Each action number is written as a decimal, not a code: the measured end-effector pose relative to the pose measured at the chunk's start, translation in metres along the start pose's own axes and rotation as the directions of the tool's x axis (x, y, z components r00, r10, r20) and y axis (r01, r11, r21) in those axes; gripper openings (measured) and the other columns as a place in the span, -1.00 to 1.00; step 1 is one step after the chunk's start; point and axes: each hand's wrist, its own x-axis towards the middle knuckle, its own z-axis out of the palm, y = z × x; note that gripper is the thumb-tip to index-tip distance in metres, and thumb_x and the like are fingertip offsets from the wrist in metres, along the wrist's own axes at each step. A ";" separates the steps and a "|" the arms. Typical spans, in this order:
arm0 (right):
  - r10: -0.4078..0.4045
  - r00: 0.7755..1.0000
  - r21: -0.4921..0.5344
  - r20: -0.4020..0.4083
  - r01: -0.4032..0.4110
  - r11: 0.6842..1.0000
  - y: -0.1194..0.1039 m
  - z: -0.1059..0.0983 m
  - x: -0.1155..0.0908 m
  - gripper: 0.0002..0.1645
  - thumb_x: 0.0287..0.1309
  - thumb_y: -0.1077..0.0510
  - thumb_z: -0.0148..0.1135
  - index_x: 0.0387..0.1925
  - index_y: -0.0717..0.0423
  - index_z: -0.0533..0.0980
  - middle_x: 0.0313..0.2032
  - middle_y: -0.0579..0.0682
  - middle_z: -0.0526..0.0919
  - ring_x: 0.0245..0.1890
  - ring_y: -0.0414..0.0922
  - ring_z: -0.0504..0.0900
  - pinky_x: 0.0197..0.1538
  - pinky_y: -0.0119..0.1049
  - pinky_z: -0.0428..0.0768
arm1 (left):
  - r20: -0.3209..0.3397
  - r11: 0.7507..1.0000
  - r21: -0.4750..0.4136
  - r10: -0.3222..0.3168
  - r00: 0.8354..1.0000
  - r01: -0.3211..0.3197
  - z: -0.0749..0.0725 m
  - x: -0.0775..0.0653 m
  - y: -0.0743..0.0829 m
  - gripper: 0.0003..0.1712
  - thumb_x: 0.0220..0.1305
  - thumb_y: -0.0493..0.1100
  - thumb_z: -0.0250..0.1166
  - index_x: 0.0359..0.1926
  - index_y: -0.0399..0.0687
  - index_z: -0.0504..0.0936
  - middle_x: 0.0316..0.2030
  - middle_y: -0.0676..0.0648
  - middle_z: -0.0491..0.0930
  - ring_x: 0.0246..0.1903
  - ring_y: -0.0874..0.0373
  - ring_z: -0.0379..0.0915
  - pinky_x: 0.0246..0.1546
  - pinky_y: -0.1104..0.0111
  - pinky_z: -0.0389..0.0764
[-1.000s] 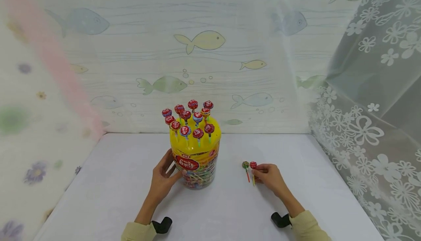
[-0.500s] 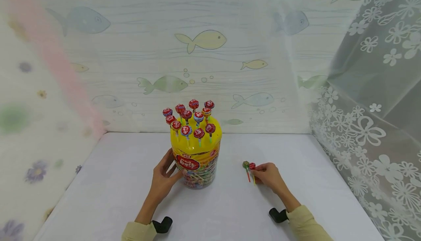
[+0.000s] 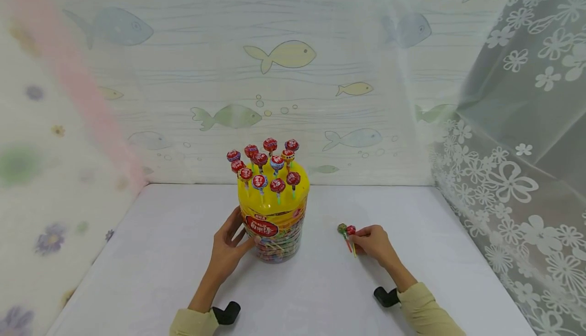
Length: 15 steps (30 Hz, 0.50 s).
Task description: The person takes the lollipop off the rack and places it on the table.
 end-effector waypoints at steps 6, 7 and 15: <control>0.020 1.000 0.015 0.006 -0.020 1.000 0.001 0.001 0.001 -0.75 0.21 0.25 0.35 -0.21 0.44 0.63 -0.39 0.09 0.74 -0.47 -0.19 0.68 -0.40 -0.35 0.73 | 0.001 1.000 0.000 0.003 1.000 -0.003 0.000 -0.001 0.000 -0.01 0.24 -0.33 0.43 0.59 0.02 0.13 0.50 -0.13 0.27 0.47 -0.12 0.21 0.41 0.03 0.35; 0.021 1.000 0.017 0.009 -0.021 1.000 0.001 0.001 0.001 -0.74 0.22 0.25 0.34 -0.20 0.45 0.62 -0.38 0.10 0.74 -0.47 -0.18 0.68 -0.40 -0.35 0.74 | 0.001 1.000 0.002 0.003 1.000 -0.003 0.000 -0.001 0.000 -0.01 0.24 -0.32 0.43 0.59 0.02 0.13 0.50 -0.13 0.27 0.47 -0.13 0.20 0.41 0.03 0.35; 0.031 0.999 -0.013 0.005 -0.031 0.999 -0.003 -0.001 -0.001 -0.73 0.19 0.23 0.38 -0.22 0.42 0.61 -0.38 0.10 0.71 -0.46 -0.18 0.65 -0.42 -0.38 0.70 | -0.004 1.000 0.005 0.002 1.000 -0.002 0.000 -0.001 0.000 -0.01 0.25 -0.32 0.44 0.59 0.01 0.13 0.51 -0.13 0.26 0.48 -0.14 0.19 0.40 0.06 0.36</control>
